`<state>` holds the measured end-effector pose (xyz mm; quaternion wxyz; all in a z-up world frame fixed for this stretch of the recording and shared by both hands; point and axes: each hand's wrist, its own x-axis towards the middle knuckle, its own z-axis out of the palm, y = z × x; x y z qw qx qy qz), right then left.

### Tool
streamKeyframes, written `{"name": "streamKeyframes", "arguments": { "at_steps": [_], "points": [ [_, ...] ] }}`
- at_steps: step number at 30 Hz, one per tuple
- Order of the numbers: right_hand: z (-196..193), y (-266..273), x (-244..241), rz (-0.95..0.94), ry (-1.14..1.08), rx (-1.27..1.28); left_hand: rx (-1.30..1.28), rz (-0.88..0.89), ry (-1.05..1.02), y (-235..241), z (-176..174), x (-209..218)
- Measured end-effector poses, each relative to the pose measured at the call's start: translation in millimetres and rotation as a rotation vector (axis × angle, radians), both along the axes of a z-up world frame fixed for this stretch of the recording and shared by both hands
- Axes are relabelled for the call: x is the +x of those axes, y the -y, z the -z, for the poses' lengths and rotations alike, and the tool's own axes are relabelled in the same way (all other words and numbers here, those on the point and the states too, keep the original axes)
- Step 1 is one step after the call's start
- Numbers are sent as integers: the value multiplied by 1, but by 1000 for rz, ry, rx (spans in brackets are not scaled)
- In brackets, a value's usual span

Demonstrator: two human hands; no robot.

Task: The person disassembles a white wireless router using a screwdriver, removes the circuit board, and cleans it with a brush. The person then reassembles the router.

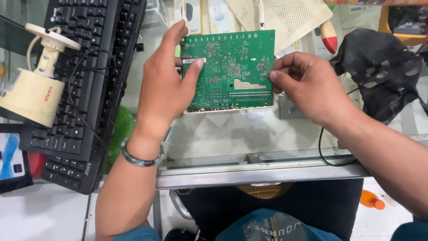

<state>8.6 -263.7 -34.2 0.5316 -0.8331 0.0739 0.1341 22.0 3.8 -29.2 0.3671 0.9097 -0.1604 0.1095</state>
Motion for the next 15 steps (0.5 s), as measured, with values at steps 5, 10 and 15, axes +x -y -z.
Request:
{"name": "streamKeyframes", "arguments": {
  "at_steps": [5, 10, 15],
  "points": [
    [-2, -3, 1, 40, -11, 135, -134, -195, 33, -1, 22, 13],
    [6, -1, -1, 22, 79, 153, -319, -259, -19, 3, 24, 17],
    [0, 0, -3, -43, 39, 37, -658, -225, -36, 6, 35, 23]
  ]
}}
